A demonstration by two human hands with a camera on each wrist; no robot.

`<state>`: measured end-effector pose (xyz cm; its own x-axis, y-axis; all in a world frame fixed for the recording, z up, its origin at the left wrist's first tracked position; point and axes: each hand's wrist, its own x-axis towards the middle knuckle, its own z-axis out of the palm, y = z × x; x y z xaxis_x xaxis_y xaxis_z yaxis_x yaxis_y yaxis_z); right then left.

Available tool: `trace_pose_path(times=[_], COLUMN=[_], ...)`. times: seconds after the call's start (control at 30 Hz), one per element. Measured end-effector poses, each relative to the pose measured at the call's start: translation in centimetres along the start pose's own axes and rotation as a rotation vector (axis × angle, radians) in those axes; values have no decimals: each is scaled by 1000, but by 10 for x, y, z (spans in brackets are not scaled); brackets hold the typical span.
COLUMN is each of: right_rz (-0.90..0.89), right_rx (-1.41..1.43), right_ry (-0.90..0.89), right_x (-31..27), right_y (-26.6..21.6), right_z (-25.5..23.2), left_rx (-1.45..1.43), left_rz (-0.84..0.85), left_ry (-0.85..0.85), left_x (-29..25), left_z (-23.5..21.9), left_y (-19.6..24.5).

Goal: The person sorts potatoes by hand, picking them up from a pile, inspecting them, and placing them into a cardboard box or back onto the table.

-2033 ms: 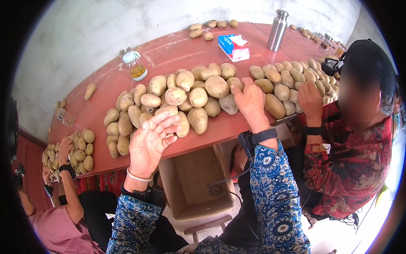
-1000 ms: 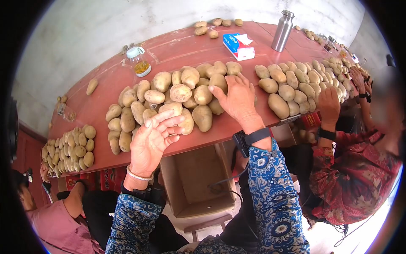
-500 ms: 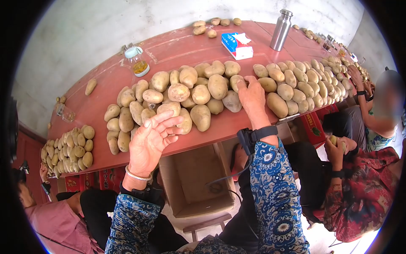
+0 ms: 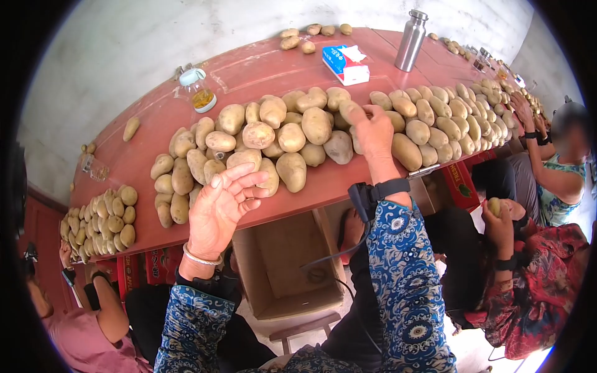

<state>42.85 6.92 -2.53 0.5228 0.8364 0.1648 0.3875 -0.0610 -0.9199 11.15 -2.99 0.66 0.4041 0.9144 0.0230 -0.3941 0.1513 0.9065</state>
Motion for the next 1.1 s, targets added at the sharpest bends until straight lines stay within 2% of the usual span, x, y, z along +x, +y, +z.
trace_pose_path(times=[0.1,0.2,0.23,0.43,0.53,0.63,0.8,1.03,1.1], right_rz=[-67,-116,-180,-59,73,124,206,170,80], right_rx=[77,-52,-82,-51,140,269,364,307,213], right_ry=[57,-102,-95,-31,-32,37,-92,-96,-146], right_x=[3,-5,-6,6,16,10,-1,-13,-8], right_y=[3,3,4,19,33,30,20,5,11], right_z=[2,4,7,7,6,6,-6,-11,-21], left_rx=[-8,-10,-5,-8,-10,-6,-28,-69,-49], left_rz=[3,-1,-3,7,11,12,9,-6,-9], left_ry=[-5,-6,-3,-8,-17,-15,-16,-4,-2], left_x=[0,0,0,-1,-2,-2,-3,0,2], left_z=[-2,-1,1,-1,-3,-3,-2,1,0], left_y=[0,0,1,1,0,2,3,-1,-2])
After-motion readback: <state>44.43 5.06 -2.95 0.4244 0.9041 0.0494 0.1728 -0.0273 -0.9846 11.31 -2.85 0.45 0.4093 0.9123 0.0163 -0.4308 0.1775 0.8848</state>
